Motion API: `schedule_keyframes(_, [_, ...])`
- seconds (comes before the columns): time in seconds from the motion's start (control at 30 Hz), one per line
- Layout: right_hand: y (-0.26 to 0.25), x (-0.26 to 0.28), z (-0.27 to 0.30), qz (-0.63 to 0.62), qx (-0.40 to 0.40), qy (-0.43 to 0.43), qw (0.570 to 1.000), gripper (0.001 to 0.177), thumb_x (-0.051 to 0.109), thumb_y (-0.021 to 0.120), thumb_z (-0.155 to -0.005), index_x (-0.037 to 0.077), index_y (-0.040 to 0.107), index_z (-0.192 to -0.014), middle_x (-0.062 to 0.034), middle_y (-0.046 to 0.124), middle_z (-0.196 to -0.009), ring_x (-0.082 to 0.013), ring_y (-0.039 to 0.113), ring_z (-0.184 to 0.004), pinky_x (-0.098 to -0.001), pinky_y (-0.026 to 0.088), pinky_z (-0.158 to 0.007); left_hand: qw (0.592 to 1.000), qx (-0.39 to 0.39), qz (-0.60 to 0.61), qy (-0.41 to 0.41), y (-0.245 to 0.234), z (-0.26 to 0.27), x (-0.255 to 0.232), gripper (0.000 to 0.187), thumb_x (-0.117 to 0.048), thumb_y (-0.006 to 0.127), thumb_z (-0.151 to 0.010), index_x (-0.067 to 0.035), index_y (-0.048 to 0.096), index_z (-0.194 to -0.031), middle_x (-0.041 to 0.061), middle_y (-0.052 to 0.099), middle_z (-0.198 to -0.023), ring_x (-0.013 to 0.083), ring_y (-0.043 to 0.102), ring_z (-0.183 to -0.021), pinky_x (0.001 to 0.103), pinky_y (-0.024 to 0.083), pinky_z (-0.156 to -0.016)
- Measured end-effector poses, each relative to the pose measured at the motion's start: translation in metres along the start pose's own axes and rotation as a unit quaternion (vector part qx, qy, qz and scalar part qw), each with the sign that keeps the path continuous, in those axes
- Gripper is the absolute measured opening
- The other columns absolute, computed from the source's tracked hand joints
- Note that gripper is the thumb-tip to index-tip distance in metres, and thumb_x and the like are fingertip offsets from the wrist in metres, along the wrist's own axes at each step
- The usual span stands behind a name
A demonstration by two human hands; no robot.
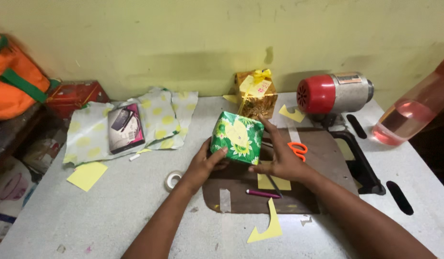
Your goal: The person writes on a yellow tag attached to a green-wrapped gift, secures it with tape, and ties a ribbon. They then place a rectangular box onto a sheet of white wrapping paper with yellow polka dots, fold the paper around the box, and secure the folds with tape.
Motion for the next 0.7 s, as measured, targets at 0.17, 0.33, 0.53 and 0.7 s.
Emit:
schedule_keyframes(0.17, [-0.007, 0.012, 0.003, 0.114, -0.057, -0.076, 0.989, 0.121, 0.013, 0.094, -0.062, 0.015, 0.019, -0.157, -0.0187, 0.029, -0.155, -0.0369, 0.033, -0.147, -0.0505, 0.035, -0.119, 0.94, -0.116, -0.226, 0.226, -0.011, 0.01, -0.032, 0.099, -0.037, 0.078, -0.087, 0.0, 0.023, -0.16, 0.026, 0.041, -0.151, 0.0372, 0.04, -0.139, 0.045, 0.034, -0.112])
schedule_keyframes(0.33, [0.002, 0.007, 0.003, 0.083, -0.04, -0.045, 0.995, 0.115, 0.014, 0.092, -0.064, 0.015, 0.023, -0.156, -0.0183, 0.025, -0.157, -0.0368, 0.032, -0.149, -0.0492, 0.042, -0.113, 0.963, -0.113, -0.128, 0.208, -0.015, 0.006, -0.027, 0.083, -0.037, 0.072, -0.091, -0.003, 0.033, -0.156, 0.015, 0.048, -0.15, 0.0234, 0.049, -0.135, 0.035, 0.04, -0.11])
schedule_keyframes(0.53, [0.006, 0.004, -0.001, -0.024, -0.008, -0.029, 0.999, 0.108, 0.01, 0.089, -0.068, 0.016, 0.026, -0.156, -0.0154, 0.024, -0.159, -0.0357, 0.032, -0.151, -0.0508, 0.039, -0.114, 0.989, -0.066, -0.033, 0.13, -0.011, 0.003, -0.022, 0.062, -0.035, 0.066, -0.094, -0.003, 0.054, -0.147, 0.011, 0.07, -0.13, 0.0166, 0.063, -0.117, 0.03, 0.047, -0.103])
schedule_keyframes(0.7, [0.007, 0.017, 0.0, 0.03, 0.043, -0.056, 0.997, 0.103, 0.008, 0.089, -0.067, 0.014, 0.033, -0.153, -0.0167, 0.023, -0.161, -0.0353, 0.029, -0.152, -0.0494, 0.038, -0.116, 0.992, -0.04, -0.038, 0.113, -0.004, 0.003, -0.02, 0.078, -0.034, 0.072, -0.089, -0.002, 0.039, -0.152, 0.012, 0.062, -0.136, 0.018, 0.062, -0.121, 0.031, 0.05, -0.102])
Point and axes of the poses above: each hand's wrist, its own z-axis away from the middle knuckle, its own y-axis out of the palm, x = y × z, the point moved 9 cm from there along -z, towards the middle knuckle
